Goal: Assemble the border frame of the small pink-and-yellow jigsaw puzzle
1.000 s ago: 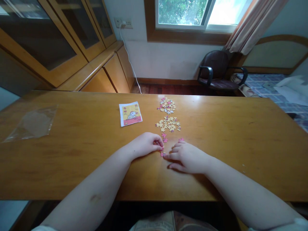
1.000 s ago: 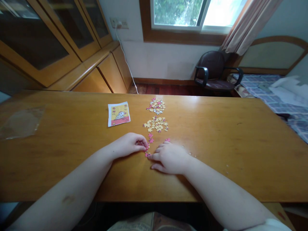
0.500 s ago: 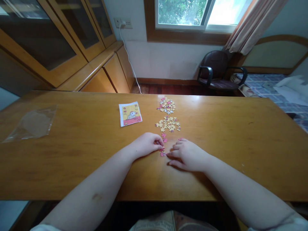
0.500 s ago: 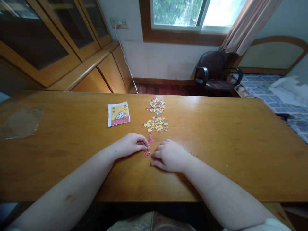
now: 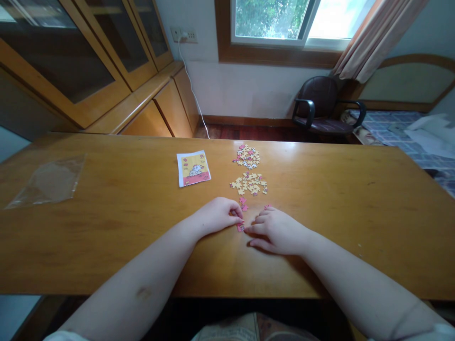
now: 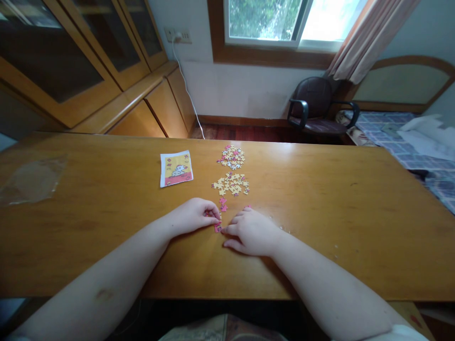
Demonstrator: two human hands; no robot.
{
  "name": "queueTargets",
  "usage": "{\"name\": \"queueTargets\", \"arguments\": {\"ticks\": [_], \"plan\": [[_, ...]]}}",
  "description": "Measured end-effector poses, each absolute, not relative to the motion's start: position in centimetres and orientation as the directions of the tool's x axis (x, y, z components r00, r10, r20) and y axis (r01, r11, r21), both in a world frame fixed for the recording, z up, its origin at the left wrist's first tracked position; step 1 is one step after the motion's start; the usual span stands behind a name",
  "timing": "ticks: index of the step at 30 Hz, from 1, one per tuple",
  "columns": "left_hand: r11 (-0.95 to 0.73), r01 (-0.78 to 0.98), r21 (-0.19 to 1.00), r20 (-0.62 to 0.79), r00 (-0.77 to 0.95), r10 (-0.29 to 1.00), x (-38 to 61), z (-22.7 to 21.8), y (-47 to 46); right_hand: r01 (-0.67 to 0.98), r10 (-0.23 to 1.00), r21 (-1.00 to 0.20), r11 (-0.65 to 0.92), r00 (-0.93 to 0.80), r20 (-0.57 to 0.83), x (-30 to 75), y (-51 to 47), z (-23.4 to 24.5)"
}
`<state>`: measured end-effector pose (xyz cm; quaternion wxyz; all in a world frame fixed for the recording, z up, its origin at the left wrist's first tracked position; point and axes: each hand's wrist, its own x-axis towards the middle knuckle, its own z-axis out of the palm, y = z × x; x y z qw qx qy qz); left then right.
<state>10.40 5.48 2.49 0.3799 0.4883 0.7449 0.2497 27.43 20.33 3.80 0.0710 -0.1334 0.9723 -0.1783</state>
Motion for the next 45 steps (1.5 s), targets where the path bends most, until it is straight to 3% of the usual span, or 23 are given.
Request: {"name": "queueTargets", "arguments": {"ticks": [16, 30, 45], "plan": [[0.42, 0.583, 0.696, -0.336, -0.252, 0.907, 10.7, 3.2, 5.4, -0.251, -0.308, -0.376, 0.892, -0.946, -0.1, 27.5, 20.1, 3.9], [0.416, 0.769, 0.485, -0.289, -0.308, 0.906, 11.5, 4.1, 5.2, -0.245, -0.308, -0.371, 0.896, -0.943, -0.123, 27.6, 19.7, 3.7], [0.427, 0.797, 0.427, -0.29, -0.326, 0.9, 12.0, 4.6, 5.1, -0.241, -0.303, -0.385, 0.891, -0.946, -0.111, 27.6, 19.7, 3.5]]}}
